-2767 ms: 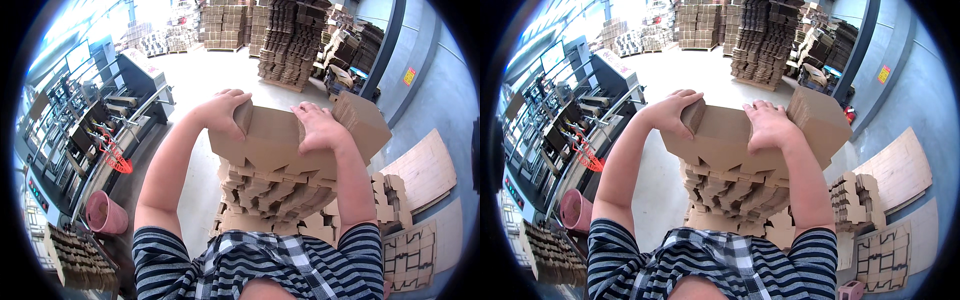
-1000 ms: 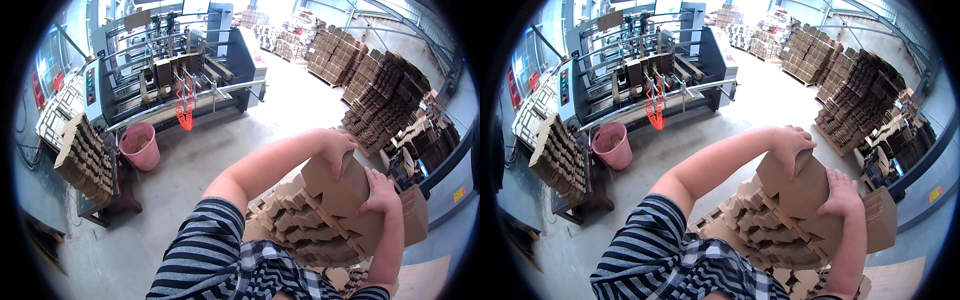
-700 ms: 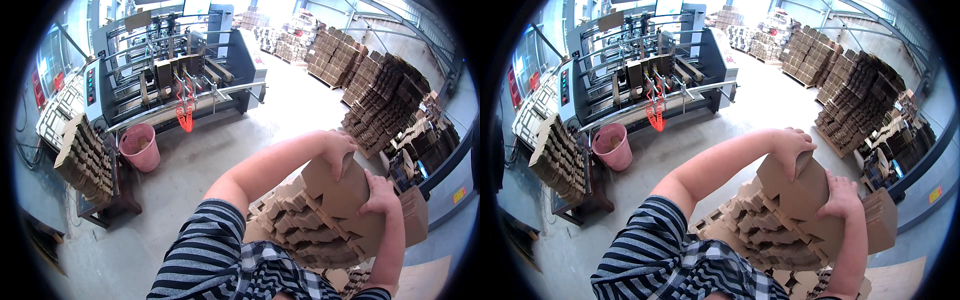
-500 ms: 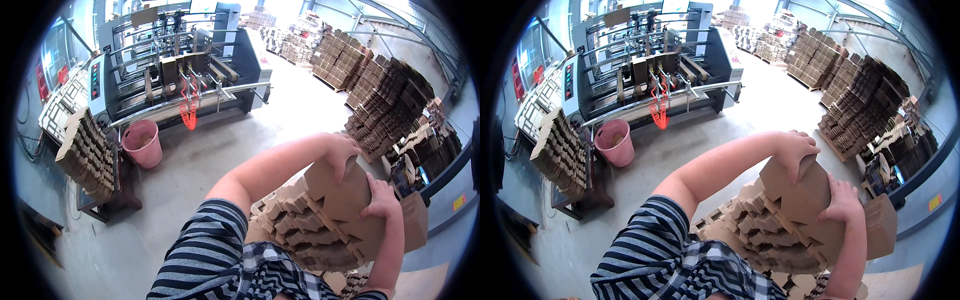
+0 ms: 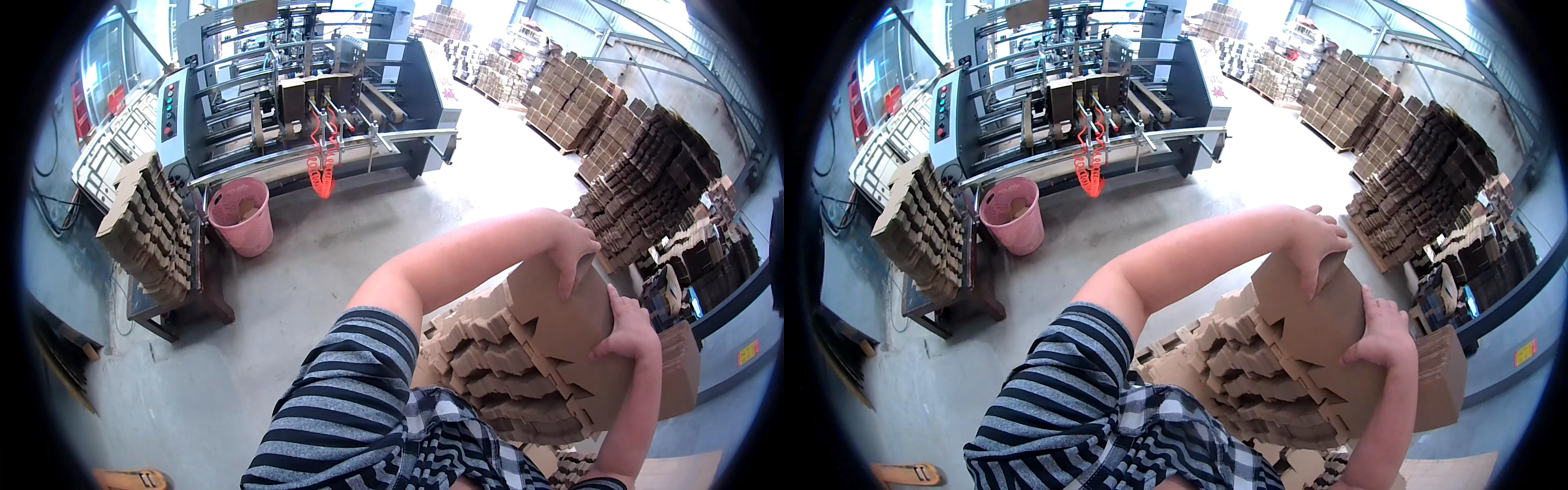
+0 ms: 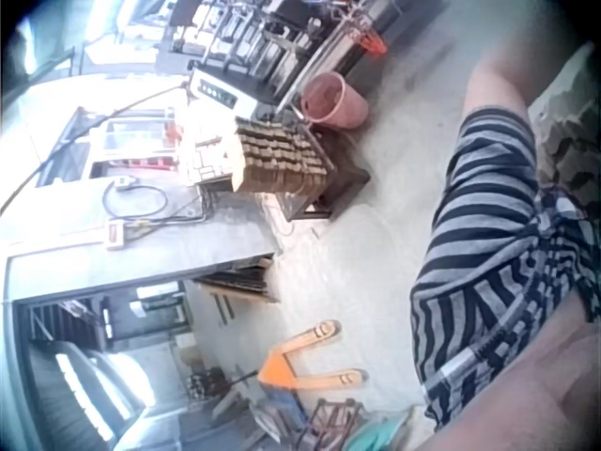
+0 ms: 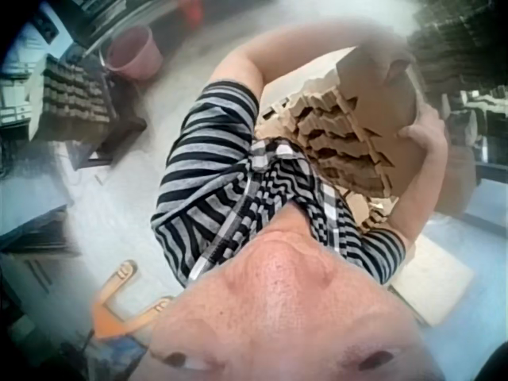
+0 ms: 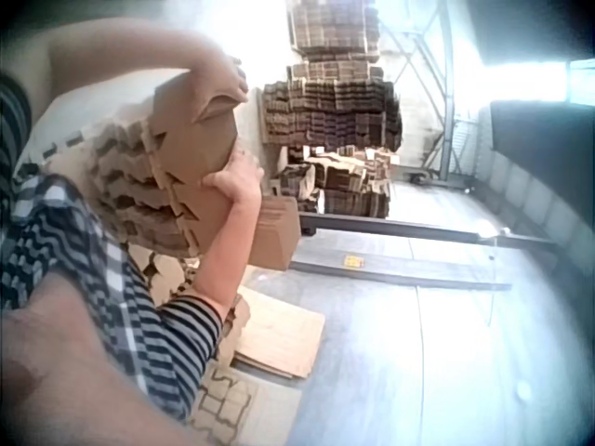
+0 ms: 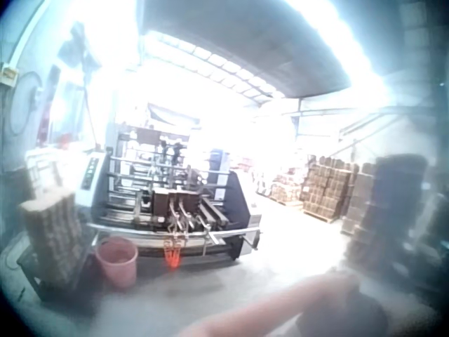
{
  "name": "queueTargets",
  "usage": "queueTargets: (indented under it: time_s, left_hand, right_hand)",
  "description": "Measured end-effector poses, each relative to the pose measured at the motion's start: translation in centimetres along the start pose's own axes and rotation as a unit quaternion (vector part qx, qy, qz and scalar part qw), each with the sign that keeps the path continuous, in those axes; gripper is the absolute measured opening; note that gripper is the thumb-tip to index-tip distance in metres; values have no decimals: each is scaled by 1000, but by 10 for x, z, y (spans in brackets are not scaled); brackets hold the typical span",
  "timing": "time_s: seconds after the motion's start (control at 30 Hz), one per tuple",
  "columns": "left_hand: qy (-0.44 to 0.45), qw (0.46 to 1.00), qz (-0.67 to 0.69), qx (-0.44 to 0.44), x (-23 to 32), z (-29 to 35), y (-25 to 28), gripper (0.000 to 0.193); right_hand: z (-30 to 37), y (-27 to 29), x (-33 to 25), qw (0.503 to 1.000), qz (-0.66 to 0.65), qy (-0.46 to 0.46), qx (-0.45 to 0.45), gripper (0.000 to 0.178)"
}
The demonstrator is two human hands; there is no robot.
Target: The person picks up flat cardboard pieces from a stack, folds them into box shapes, and places them onto a conveyor machine. The person repeats this process multiple times, handling the cardboard by hand.
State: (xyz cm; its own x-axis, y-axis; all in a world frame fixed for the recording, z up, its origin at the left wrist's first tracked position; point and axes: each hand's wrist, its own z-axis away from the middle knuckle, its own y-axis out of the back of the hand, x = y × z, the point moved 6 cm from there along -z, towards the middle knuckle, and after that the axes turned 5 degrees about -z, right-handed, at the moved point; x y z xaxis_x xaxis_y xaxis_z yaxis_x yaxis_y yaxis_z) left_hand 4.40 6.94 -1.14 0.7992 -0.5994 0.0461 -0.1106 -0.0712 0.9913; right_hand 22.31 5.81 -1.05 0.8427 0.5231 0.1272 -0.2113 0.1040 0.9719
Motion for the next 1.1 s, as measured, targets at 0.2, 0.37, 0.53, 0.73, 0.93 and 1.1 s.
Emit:
queueTargets:
  time_s: [0.2,0.37,0.53,0.73,0.93,1.1]
  left_hand:
    - [7,995,-80,51,33,8,-2,109]
    - [-18,995,-44,88,36,11,4,105]
    - [20,999,-36,21,10,39,24,94]
    - [112,959,229,122,-36,66,2,103]
    - [52,802,555,215,-32,53,-55,110]
    - [66,782,575,231,-22,55,-51,108]
  right_hand:
    - [4,-2,2,1000,6,-2,5,134]
    - [3,-4,9,1000,24,-12,0,126]
    - [-1,0,0,1000,3,1,-16,122]
    - [7,2,-1,1000,-5,-16,-16,124]
    - [9,2,-2,1000,3,-16,-19,124]
    - [10,1,-1,1000,7,-8,-6,120]
